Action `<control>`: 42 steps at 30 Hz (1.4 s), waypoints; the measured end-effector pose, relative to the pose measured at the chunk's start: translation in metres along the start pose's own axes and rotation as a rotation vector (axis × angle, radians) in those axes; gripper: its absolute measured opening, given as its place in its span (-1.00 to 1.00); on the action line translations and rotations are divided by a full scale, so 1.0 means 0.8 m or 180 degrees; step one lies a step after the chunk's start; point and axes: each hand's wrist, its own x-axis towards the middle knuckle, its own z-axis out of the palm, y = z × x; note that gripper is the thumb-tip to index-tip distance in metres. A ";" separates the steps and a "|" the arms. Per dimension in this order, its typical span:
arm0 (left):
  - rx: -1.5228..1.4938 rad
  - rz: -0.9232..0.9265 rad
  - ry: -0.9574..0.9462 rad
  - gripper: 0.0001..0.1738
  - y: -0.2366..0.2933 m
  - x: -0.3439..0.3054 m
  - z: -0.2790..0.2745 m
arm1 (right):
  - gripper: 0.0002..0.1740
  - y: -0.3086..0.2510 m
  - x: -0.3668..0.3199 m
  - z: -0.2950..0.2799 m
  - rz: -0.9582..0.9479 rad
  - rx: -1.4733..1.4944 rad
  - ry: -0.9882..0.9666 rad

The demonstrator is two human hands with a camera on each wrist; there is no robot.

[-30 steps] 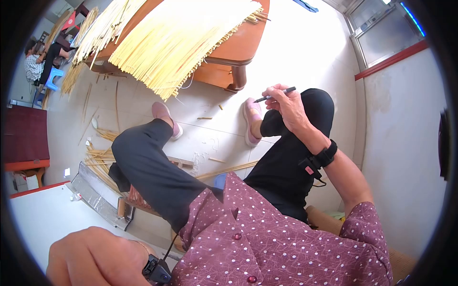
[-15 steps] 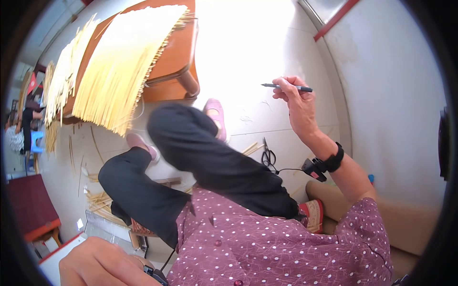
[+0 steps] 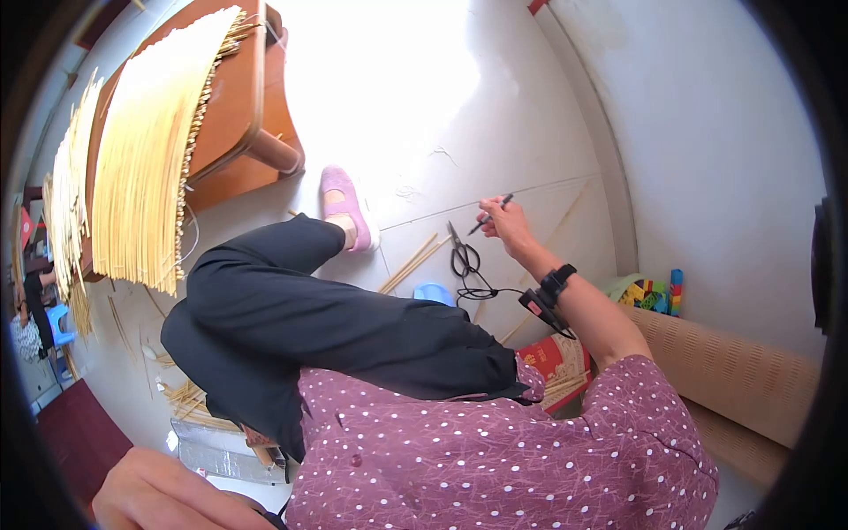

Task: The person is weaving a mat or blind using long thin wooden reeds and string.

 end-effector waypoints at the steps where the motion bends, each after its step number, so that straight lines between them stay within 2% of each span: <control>1: -0.0110 0.0213 -0.0434 -0.65 -0.009 0.003 -0.012 | -0.70 0.003 0.003 0.002 0.0120 0.0200 -0.0048; 2: -0.0217 0.0430 -0.0865 -0.60 -0.016 0.007 -0.018 | -0.71 -0.001 0.004 0.004 0.0168 0.0359 -0.0079; 3: -0.0251 0.0425 -0.0887 -0.60 -0.018 0.010 -0.017 | -0.71 -0.006 0.006 0.007 0.0192 0.0371 -0.0048; 5: -0.0378 -0.0201 -0.0902 -0.49 -0.016 0.007 -0.015 | -0.72 -0.016 0.016 0.012 0.0021 0.0635 -0.0141; 6: -0.0393 -0.0205 -0.0914 -0.49 -0.018 0.000 -0.014 | -0.72 -0.025 0.019 0.014 0.0033 0.0641 -0.0127; 8: -0.0351 -0.0083 -0.0488 -0.41 -0.034 -0.013 -0.010 | -0.73 -0.045 0.020 0.022 -0.0231 0.0582 -0.0199; 9: -0.0301 -0.0067 -0.0488 -0.41 -0.046 -0.019 -0.009 | -0.73 -0.056 0.019 0.024 -0.0275 0.0594 -0.0225; 11: -0.0674 0.0405 0.0367 -0.50 -0.067 -0.042 -0.014 | -0.73 -0.079 0.015 0.035 -0.0315 0.0649 -0.0241; 13: 0.0275 0.0006 0.1180 -0.56 -0.063 -0.055 -0.009 | -0.73 -0.106 0.000 0.045 -0.0379 0.0670 -0.0339; 14: 0.0664 -0.0205 0.1255 -0.47 -0.064 -0.065 -0.019 | -0.72 -0.123 -0.007 0.051 -0.0388 0.0672 -0.0336; 15: 0.0665 -0.0584 0.1564 -0.42 -0.068 -0.069 -0.020 | -0.72 -0.142 -0.016 0.057 -0.0435 0.0682 -0.0418; 18: 0.0563 -0.1452 0.1885 -0.61 -0.097 -0.100 -0.047 | -0.72 -0.213 -0.056 0.071 -0.0587 0.1233 -0.0895; 19: 0.0582 -0.1745 0.2073 -0.67 -0.107 -0.110 -0.055 | -0.72 -0.242 -0.074 0.079 -0.0603 0.1493 -0.1245; 20: 0.0383 -0.2013 0.2264 -0.67 -0.118 -0.122 -0.063 | -0.72 -0.270 -0.091 0.088 -0.0624 0.1754 -0.1604; 21: 0.0178 -0.2266 0.2448 -0.67 -0.130 -0.133 -0.073 | -0.72 -0.297 -0.109 0.099 -0.0684 0.1763 -0.1655; 22: 0.0226 -0.2210 0.2470 -0.67 -0.140 -0.142 -0.081 | -0.73 -0.320 -0.131 0.112 -0.0749 0.1683 -0.1925; 23: -0.0198 -0.2243 0.2668 -0.64 -0.150 -0.149 -0.088 | -0.73 -0.338 -0.149 0.127 -0.0809 0.1592 -0.2188; 25: -0.1093 -0.2227 0.3008 -0.58 -0.178 -0.167 -0.107 | -0.73 -0.361 -0.180 0.162 -0.0769 0.1476 -0.2421; 27: -0.1517 -0.2202 0.3792 -0.65 -0.214 -0.180 -0.131 | -0.75 -0.374 -0.184 0.203 -0.0843 0.1136 -0.2481; 28: -0.1486 -0.2176 0.3782 -0.65 -0.236 -0.189 -0.144 | -0.76 -0.374 -0.178 0.223 -0.0839 0.0950 -0.2564; 30: -0.2029 -0.2539 0.4924 -0.66 -0.271 -0.214 -0.163 | -0.76 -0.365 -0.153 0.267 -0.0772 0.0486 -0.2736; 31: -0.2036 -0.2530 0.4965 -0.66 -0.274 -0.219 -0.162 | -0.75 -0.361 -0.141 0.285 -0.0725 0.0211 -0.2814; 33: -0.1872 -0.2459 0.4593 -0.64 -0.278 -0.228 -0.153 | -0.74 -0.345 -0.114 0.310 -0.0760 -0.0060 -0.2848; 34: -0.2330 -0.2675 0.4229 -0.60 -0.279 -0.237 -0.154 | -0.74 -0.338 -0.100 0.320 -0.0684 -0.0219 -0.2851; 35: -0.2320 -0.2688 0.4249 -0.60 -0.281 -0.241 -0.151 | -0.74 -0.331 -0.090 0.328 -0.0595 -0.0372 -0.2850; 37: -0.2691 -0.2829 0.4067 -0.46 -0.286 -0.236 -0.141 | -0.71 -0.316 -0.074 0.336 -0.0530 -0.0285 -0.2820; 38: -0.2774 -0.2559 0.4080 -0.33 -0.295 -0.240 -0.141 | -0.71 -0.305 -0.062 0.341 -0.0264 -0.0063 -0.2675; 39: -0.2743 -0.2542 0.4123 -0.33 -0.301 -0.233 -0.145 | -0.71 -0.301 -0.058 0.346 0.0006 0.0152 -0.2523; 41: -0.2828 -0.1213 0.4531 -0.22 -0.317 -0.213 -0.157 | -0.70 -0.305 -0.061 0.357 0.0198 0.0291 -0.2464; 42: -0.2893 -0.0758 0.4521 -0.14 -0.327 -0.201 -0.165 | -0.71 -0.311 -0.067 0.361 0.0148 0.0355 -0.2657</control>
